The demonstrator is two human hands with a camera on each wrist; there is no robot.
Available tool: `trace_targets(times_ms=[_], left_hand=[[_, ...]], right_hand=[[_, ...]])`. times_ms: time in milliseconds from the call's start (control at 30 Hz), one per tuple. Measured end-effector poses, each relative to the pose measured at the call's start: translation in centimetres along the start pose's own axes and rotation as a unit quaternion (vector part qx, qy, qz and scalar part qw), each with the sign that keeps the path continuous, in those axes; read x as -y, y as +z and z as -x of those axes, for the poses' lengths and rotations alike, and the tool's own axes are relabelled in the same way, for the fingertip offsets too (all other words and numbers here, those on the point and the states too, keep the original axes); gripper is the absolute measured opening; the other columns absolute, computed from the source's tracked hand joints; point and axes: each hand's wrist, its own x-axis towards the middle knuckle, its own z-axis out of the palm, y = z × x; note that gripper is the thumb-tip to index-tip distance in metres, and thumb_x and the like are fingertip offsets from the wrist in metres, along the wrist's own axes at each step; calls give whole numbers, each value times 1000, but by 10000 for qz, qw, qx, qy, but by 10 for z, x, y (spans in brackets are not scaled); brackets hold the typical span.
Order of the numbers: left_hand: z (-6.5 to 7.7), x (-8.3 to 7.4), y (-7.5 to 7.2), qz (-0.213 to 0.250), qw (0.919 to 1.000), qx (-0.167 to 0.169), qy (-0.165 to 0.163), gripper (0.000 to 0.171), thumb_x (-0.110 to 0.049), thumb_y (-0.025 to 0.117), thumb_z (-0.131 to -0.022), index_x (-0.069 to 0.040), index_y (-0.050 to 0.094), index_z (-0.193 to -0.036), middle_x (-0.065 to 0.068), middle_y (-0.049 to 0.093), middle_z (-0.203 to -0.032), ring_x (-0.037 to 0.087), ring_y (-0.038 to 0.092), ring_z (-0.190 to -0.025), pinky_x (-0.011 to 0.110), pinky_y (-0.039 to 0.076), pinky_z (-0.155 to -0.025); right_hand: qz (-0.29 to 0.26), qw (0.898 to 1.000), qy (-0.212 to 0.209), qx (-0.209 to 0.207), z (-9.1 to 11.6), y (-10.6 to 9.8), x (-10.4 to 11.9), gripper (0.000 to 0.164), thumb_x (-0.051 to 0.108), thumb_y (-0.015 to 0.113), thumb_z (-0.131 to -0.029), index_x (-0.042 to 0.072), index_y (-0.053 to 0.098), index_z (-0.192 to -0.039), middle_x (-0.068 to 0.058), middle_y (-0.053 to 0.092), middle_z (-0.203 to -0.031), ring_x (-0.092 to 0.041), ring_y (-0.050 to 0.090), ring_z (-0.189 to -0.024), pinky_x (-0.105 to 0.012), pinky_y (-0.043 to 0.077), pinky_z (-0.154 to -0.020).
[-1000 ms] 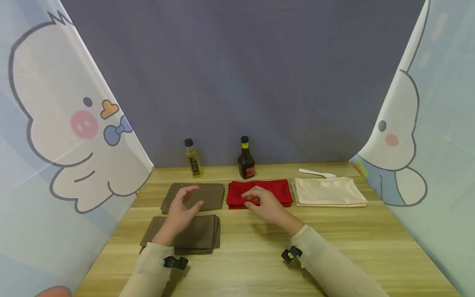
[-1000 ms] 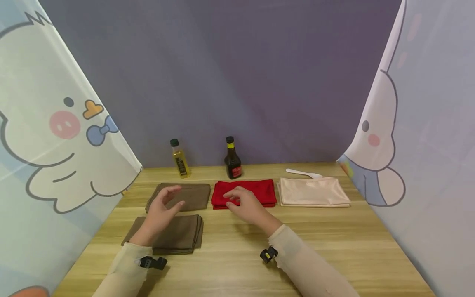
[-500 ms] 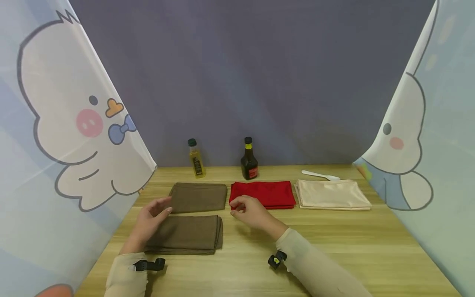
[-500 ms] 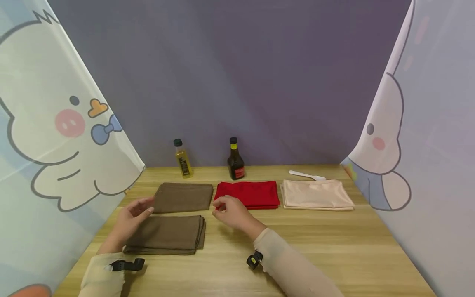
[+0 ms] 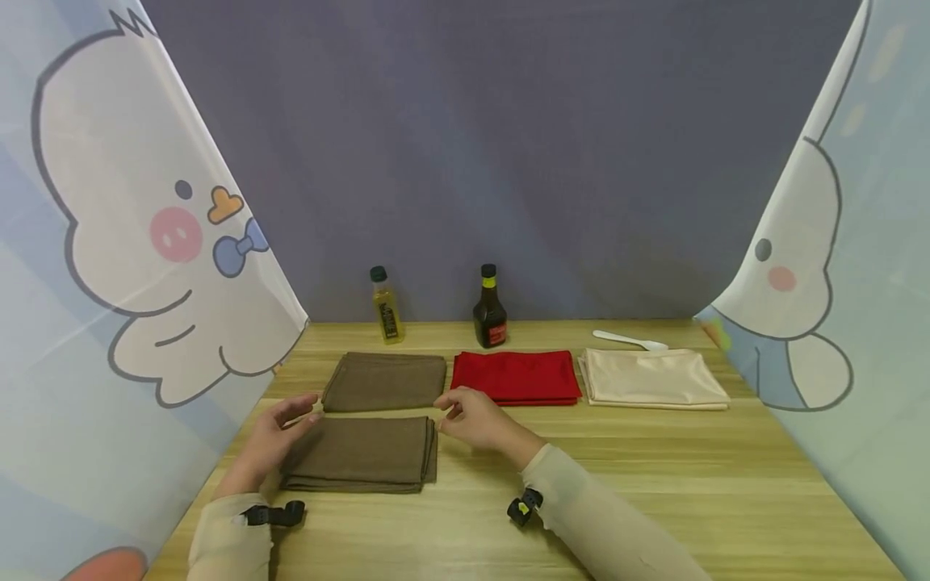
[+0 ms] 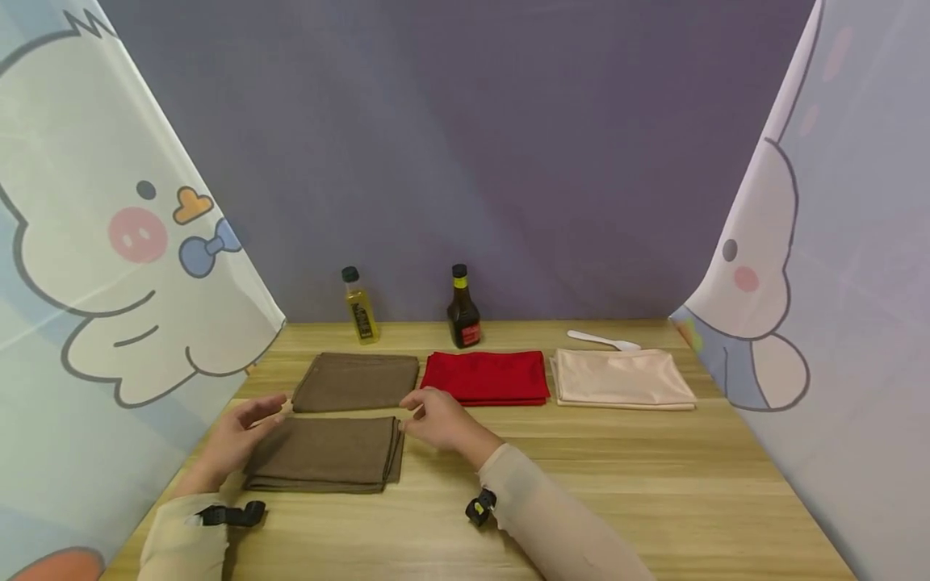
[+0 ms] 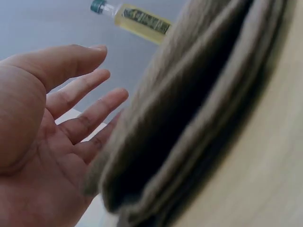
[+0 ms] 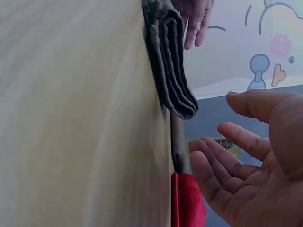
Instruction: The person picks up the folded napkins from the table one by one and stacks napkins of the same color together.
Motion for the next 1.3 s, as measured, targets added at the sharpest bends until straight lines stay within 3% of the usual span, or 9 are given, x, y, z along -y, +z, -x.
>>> trace_targets(times_ms=[133,333,533,633,800,1000,1100,1200,1300], left_hand=[[-2,6,-4,-152,9998,64,-84,45,-16,72,-102,6,61,-139,27,63,-137,29,62,-123,11,47,-89],[-2,7,-7,-574,9982,181,-56,41,-16,73,-101,7,64,-135,25,69,-128,12,67,-109,14,49,-86],[-1,6,-7,-832,9961,262,-119,41,-20,72,-102,4,66,-134,22,69,-130,35,67,-116,17,50,-87],[0,5,-6,-888,9953,337,-178,40,-21,73,-102,2,67,-133,21,69,-130,39,66,-117,19,51,-87],[1,4,-2,-799,9955,454,-214,40,-18,75,-100,2,68,-133,20,69,-131,41,65,-119,22,53,-87],[-1,0,12,-336,9955,856,-237,44,-16,79,-97,-1,67,-136,18,66,-137,37,62,-125,24,54,-92],[-2,-1,19,-198,9946,1014,-57,45,-11,82,-93,1,67,-134,20,66,-135,33,63,-123,25,54,-94],[-1,-2,22,-218,9944,1036,-7,45,-8,85,-88,2,69,-129,19,69,-130,27,65,-114,25,55,-87],[-1,-4,23,-222,9932,1143,-35,44,-7,86,-88,1,70,-128,18,70,-126,25,66,-107,27,54,-82]], right_hand=[[239,9994,212,160,1,4,0,34,13,79,-94,7,72,-127,-6,66,-126,-26,69,-112,-29,57,-86],[376,9972,480,428,3,5,-2,38,17,79,-96,11,70,-133,0,66,-131,-14,68,-110,-29,56,-87],[260,9966,501,605,2,6,-3,41,12,76,-97,7,67,-137,-7,67,-133,-5,66,-94,-27,56,-78],[250,9964,507,637,2,8,-3,43,14,77,-96,6,66,-137,-7,67,-131,-4,66,-89,-26,55,-74],[320,9963,499,627,2,9,-2,44,19,81,-94,8,68,-135,-4,68,-128,-4,65,-88,-26,55,-77],[796,9931,443,735,2,9,-2,51,25,83,-93,8,65,-138,-2,68,-129,-9,63,-104,-31,54,-91],[1047,9903,435,803,2,7,-1,50,23,87,-89,9,68,-134,0,70,-125,-13,63,-110,-33,53,-94],[1164,9880,484,890,3,7,-1,46,21,90,-86,11,72,-127,5,70,-116,-12,63,-108,-31,53,-93],[1210,9866,498,970,5,7,-2,25,19,90,-85,13,75,-104,12,65,-93,-6,60,-85,-26,51,-77]])
